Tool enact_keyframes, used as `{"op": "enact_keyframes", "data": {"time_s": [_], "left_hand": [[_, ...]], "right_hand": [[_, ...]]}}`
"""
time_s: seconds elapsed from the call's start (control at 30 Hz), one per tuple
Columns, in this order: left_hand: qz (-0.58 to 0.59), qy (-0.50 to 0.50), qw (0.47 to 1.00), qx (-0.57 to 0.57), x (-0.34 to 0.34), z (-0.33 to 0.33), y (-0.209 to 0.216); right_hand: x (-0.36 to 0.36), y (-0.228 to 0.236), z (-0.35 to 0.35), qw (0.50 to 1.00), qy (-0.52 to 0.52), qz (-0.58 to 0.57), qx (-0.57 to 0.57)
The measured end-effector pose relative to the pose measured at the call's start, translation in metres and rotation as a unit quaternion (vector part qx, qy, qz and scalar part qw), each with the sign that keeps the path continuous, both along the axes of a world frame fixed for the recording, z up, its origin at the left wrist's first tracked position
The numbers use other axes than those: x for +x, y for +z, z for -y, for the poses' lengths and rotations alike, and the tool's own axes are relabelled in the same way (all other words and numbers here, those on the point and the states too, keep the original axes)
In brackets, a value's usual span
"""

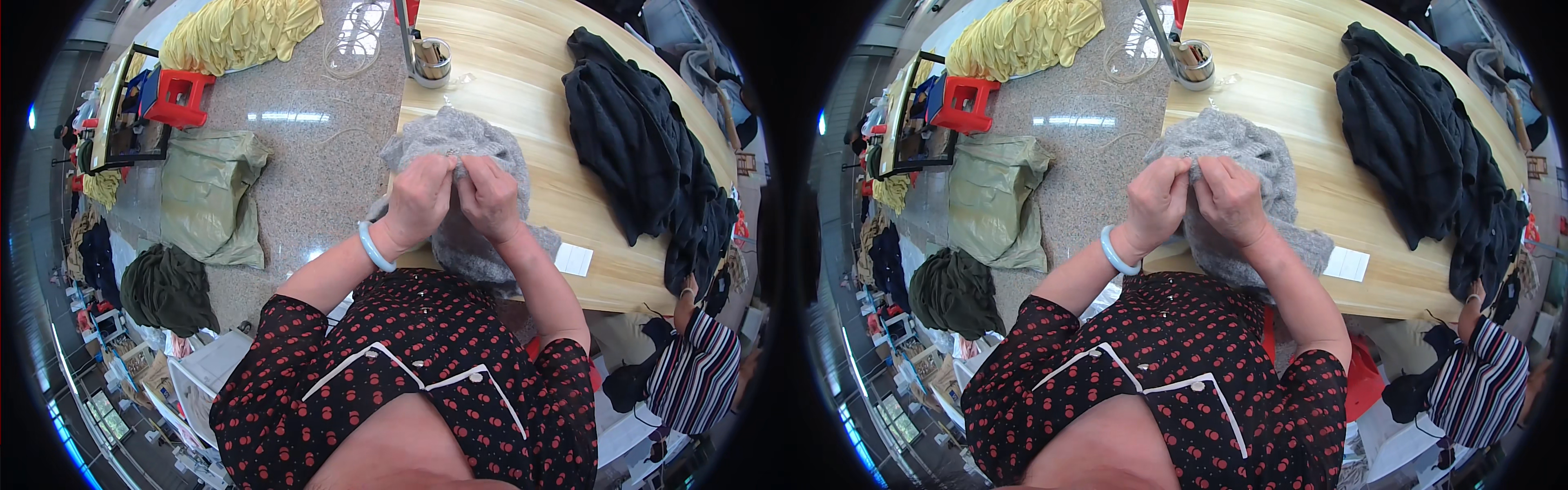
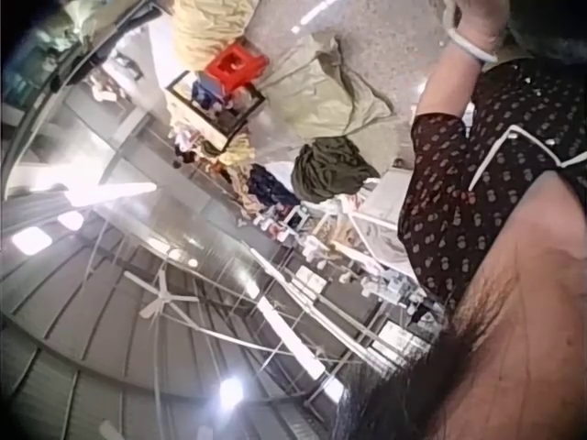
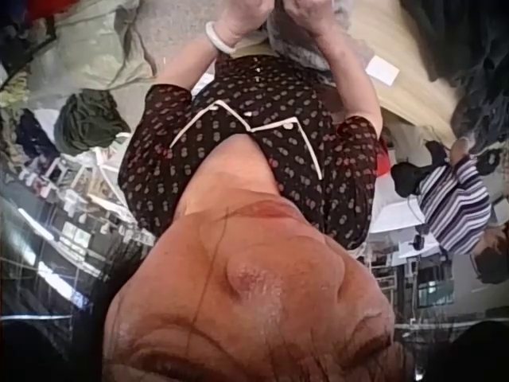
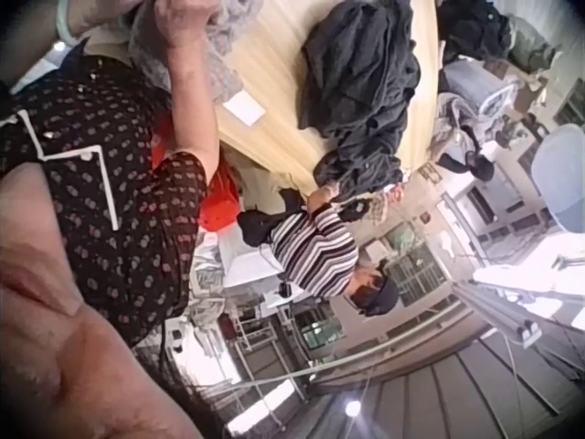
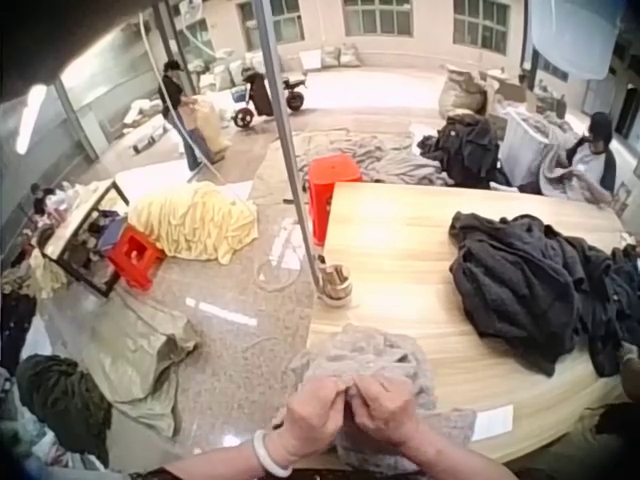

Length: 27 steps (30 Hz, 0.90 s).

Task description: Inspect various garments for quality on a workbench.

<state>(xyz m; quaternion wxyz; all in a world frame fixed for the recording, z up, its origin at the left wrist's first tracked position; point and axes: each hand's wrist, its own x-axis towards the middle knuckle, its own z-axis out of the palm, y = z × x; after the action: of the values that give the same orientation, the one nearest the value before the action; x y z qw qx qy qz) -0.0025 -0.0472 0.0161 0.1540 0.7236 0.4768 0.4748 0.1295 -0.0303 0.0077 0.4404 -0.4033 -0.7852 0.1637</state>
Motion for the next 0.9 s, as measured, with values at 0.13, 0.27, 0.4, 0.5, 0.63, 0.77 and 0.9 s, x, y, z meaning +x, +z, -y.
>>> {"op": "enact_keyframes", "data": {"time_s": [0.13, 0.27, 0.4, 0.5, 0.63, 0.77, 0.9], "left_hand": [[0.018, 0.011, 1.000, 0.015, 0.001, 0.000, -0.008], [0.025, 0.008, 0.999, 0.025, 0.001, 0.001, -0.013], [0.104, 0.005, 0.991, -0.086, 0.001, 0.006, -0.009], [0.360, -0.023, 0.882, -0.303, -0.006, 0.002, -0.003], [0.190, -0.147, 0.925, -0.296, -0.021, -0.015, 0.000], [0.071, -0.139, 0.979, -0.130, -0.022, -0.025, 0.000], [0.121, -0.144, 0.945, -0.269, -0.022, -0.028, 0.004]], "right_hand": [[-0.006, -0.006, 0.004, 0.998, -0.035, -0.041, -0.008], [-0.010, -0.010, 0.005, 0.997, -0.042, -0.041, -0.043], [-0.006, -0.007, 0.003, 0.995, -0.051, -0.065, -0.063], [0.003, -0.001, 0.003, 0.988, -0.050, -0.084, -0.121], [0.007, 0.004, 0.004, 0.975, -0.035, -0.121, -0.182], [0.007, 0.005, 0.005, 0.964, -0.032, -0.128, -0.229], [0.011, 0.002, 0.002, 0.985, -0.012, -0.099, -0.142]]}}
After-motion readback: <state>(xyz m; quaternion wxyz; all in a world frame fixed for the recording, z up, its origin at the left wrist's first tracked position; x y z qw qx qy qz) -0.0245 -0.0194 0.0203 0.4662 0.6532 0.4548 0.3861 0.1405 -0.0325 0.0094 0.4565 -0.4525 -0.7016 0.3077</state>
